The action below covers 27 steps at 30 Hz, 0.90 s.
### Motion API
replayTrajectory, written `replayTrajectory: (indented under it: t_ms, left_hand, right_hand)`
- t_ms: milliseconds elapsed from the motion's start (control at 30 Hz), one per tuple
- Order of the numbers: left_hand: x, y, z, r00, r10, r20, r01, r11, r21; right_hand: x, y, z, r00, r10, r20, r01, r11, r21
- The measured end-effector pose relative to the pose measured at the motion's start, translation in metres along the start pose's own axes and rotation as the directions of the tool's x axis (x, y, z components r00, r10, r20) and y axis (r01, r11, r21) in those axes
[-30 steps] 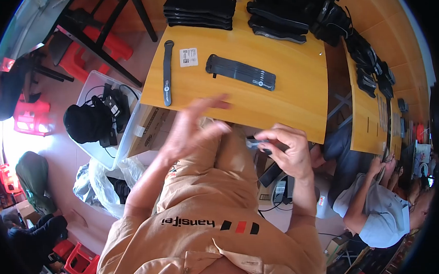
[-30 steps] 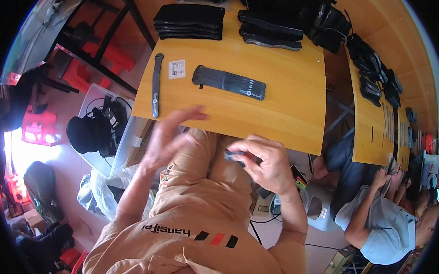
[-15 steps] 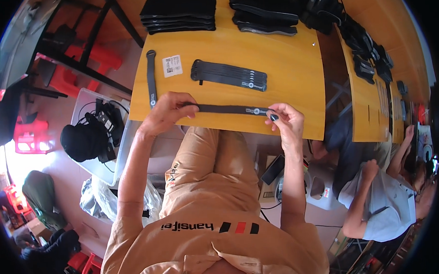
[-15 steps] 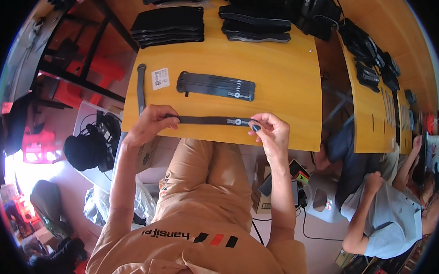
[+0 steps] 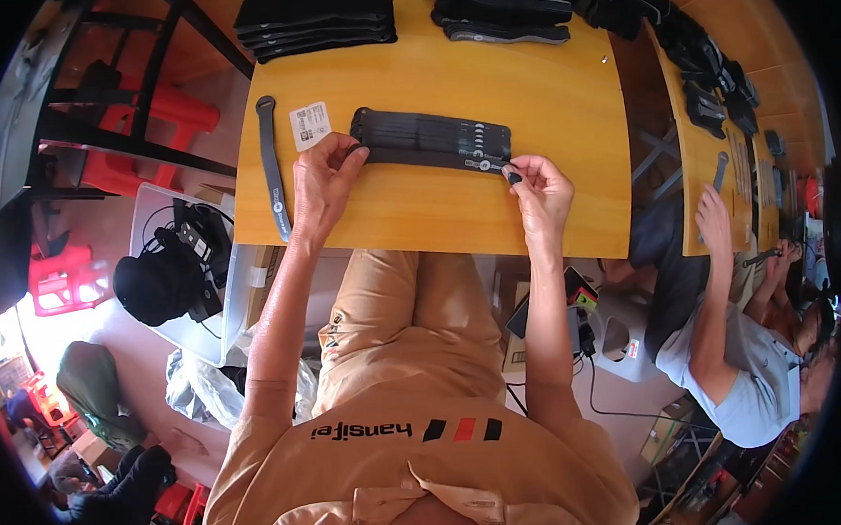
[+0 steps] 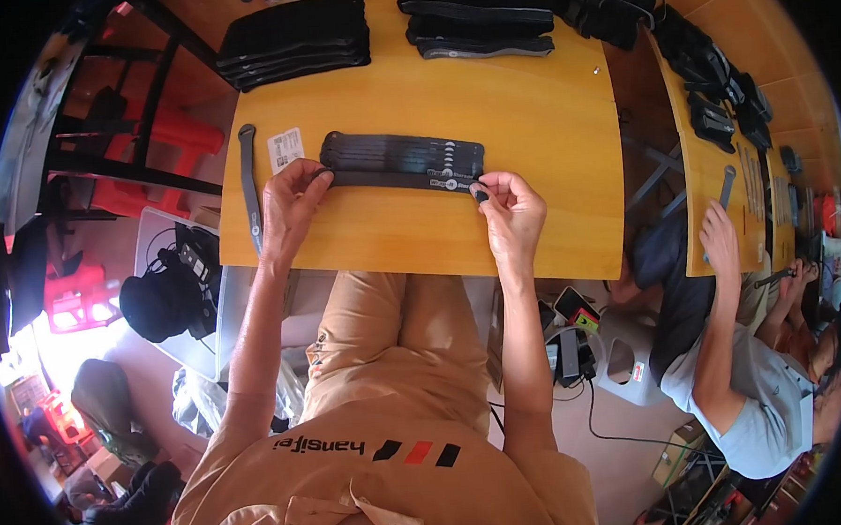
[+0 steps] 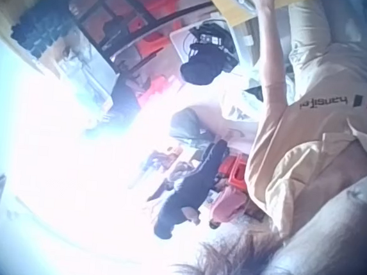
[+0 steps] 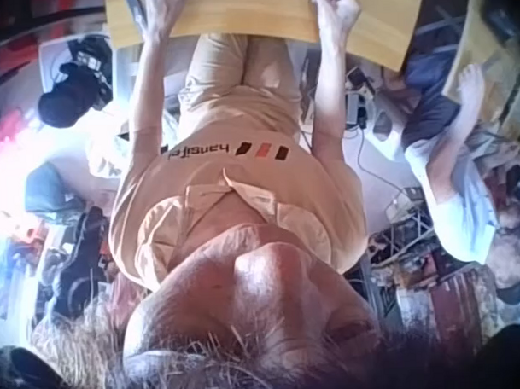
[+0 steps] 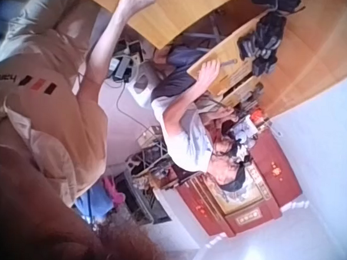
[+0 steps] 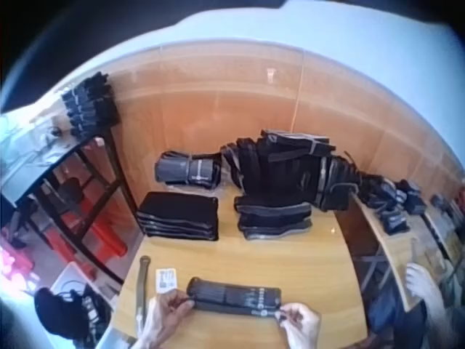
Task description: Assembling plastic clips onto fabric straps and organizing them into stacks on a table.
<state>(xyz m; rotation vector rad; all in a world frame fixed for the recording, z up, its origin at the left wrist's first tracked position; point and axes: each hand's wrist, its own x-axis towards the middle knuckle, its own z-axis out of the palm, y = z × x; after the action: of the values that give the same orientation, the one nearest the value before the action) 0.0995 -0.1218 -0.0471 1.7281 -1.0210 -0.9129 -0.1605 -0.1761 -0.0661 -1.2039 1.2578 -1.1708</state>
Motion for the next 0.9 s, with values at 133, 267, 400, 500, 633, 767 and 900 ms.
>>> replayTrajectory:
  t_ms: [133,267,400,500,633,767,900]
  left_hand:
    - [0.002,-0.008,0.006,0.993,0.078,-0.091,-0.069,0.993,0.093]
    - [0.002,-0.010,0.010,0.976,0.161,-0.147,-0.134,0.975,0.177]
    - [0.003,-0.013,0.014,0.970,0.158,-0.185,-0.131,0.980,0.148]
    - [0.003,-0.014,0.014,0.967,0.169,-0.192,-0.141,0.979,0.150]
    - [0.003,-0.015,0.016,0.964,0.162,-0.213,-0.131,0.979,0.154]
    - [0.002,-0.011,0.016,0.966,0.142,-0.217,-0.106,0.980,0.167]
    - [0.003,-0.012,0.015,0.966,0.144,-0.216,-0.101,0.975,0.197]
  right_hand:
    - [-0.001,0.002,0.005,0.999,-0.044,-0.020,0.042,0.997,-0.071]
    - [0.000,0.004,0.009,0.997,-0.060,-0.042,0.055,0.994,-0.099]
    - [0.003,0.009,0.010,0.993,-0.100,-0.064,0.090,0.985,-0.146]
    - [0.003,0.009,0.010,0.989,-0.120,-0.082,0.105,0.981,-0.163]
    - [0.004,0.013,0.012,0.982,-0.151,-0.113,0.129,0.974,-0.184]
    - [0.004,0.013,0.012,0.982,-0.146,-0.117,0.119,0.969,-0.217]
    - [0.004,0.012,0.014,0.980,-0.163,-0.117,0.132,0.963,-0.234]
